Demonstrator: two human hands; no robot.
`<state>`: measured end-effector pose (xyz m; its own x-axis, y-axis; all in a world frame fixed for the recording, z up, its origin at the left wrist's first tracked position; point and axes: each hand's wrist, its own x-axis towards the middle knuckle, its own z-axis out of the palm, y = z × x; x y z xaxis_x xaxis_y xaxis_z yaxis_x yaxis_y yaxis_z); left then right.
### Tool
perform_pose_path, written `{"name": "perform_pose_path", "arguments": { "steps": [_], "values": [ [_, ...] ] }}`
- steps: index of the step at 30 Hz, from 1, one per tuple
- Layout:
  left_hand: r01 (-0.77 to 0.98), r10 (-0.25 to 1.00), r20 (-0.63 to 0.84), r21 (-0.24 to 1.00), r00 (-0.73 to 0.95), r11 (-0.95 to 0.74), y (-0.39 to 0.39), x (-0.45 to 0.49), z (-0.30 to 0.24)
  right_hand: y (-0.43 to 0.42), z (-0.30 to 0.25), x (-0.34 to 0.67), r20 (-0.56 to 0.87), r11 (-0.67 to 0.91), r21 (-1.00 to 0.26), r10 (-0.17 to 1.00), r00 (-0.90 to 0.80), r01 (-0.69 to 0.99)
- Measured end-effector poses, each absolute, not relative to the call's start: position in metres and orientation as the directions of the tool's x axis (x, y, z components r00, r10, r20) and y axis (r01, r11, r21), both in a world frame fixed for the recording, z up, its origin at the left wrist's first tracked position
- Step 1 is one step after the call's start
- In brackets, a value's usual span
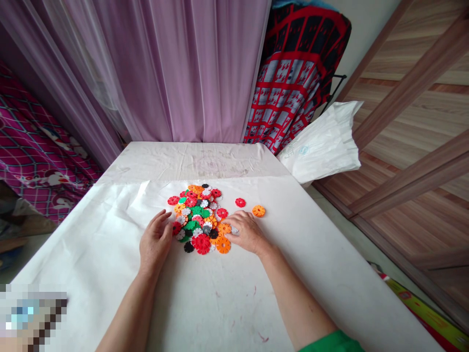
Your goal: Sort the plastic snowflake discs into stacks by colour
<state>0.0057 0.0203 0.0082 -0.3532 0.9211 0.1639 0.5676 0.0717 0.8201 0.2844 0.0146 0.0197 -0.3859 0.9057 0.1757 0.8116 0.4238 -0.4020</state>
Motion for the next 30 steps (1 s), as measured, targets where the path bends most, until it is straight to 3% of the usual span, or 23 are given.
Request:
{"name": "perform_pose_path", "arguments": {
  "steps": [12,22,30],
  "values": [
    [0.568,0.921,0.189,0.822,-0.341,0.042,0.021,0.003,0.000,0.011,0.016,0.268,0.239,0.302,-0.233,0.939,-0.247,0.924],
    [0.578,0.921,0.186,0.815,-0.341,0.049,0.022,0.002,0.001,0.018,0.020,0.249,0.180,0.141,-0.196,0.978,-0.106,0.970],
    [0.588,0.921,0.181,0.807,-0.344,0.061,0.021,0.003,0.003,0.018,0.015,0.248,0.254,0.160,-0.212,0.962,-0.104,0.964]
  ]
}}
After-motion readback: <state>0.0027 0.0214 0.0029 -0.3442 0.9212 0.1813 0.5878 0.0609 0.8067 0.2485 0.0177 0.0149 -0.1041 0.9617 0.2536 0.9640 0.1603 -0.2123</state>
